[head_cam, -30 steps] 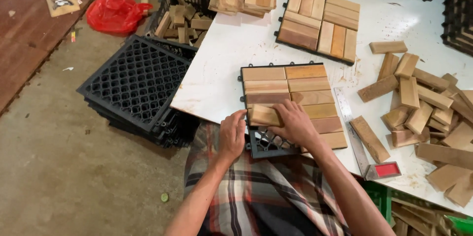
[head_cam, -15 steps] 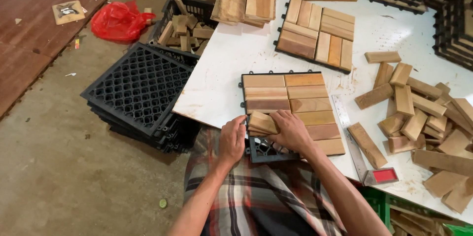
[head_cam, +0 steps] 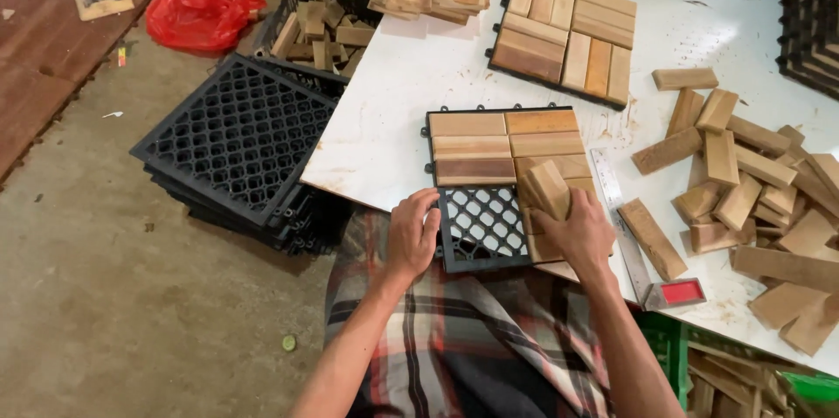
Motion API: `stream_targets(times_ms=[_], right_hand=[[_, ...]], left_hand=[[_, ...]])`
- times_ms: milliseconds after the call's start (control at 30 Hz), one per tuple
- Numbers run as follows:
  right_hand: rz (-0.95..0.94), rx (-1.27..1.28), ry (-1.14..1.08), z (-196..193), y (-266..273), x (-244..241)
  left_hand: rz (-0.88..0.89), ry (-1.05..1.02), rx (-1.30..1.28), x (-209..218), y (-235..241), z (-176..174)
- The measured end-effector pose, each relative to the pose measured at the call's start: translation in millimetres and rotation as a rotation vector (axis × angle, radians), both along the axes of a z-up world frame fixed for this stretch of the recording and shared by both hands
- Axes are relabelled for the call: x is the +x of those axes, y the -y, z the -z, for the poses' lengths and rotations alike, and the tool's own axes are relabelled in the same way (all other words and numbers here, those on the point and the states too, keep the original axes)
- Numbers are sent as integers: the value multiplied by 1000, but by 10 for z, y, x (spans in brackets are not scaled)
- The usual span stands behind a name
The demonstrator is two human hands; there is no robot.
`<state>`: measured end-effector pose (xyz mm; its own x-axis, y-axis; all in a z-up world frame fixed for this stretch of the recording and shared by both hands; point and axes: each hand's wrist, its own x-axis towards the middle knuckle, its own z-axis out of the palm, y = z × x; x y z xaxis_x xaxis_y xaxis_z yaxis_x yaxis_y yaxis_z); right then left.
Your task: Assembling interlocking wooden floor tiles by manually placing small wooden blocks into a plastic grid base.
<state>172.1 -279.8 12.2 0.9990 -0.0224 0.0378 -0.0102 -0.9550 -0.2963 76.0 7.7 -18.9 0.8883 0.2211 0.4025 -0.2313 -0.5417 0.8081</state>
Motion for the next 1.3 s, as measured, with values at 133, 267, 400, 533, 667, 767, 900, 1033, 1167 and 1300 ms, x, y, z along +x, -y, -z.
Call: stream_targets(times_ms=[133,267,400,533,667,767,900,1033,1167,1300], right_hand=[[-14,-128,89,-128,1,-94],[-6,128,-38,-222,-562,-430],[-95,177,-248,-108,-1154,-570],[-187,163,-238,-190,-1431,-773],[-116,372,-308,-257,-1319,-737],[-15,494,-356,-401,-1308,-748],[65,660,-319,-554,-1326,-783],[21,658,-289,-568,-1391,-823],[-26,761,-275,-442,-1270,-730],[32,893,-173,-586,-1176,-721]], left_hand=[[-10,-11,40,82,25,84],[-31,12,30,-4,29,52],[-27,-5,-10,13,11,-51],[-56,-10,-21,69,-41,149],[-25,6,-84,19,-22,10],[-32,9,-24,24,-38,8],[0,-21,-69,-2,-32,25],[26,-27,-25,-56,-41,-63],[55,-24,-164,-56,-30,-184],[63,5,3,-35,11,-240]])
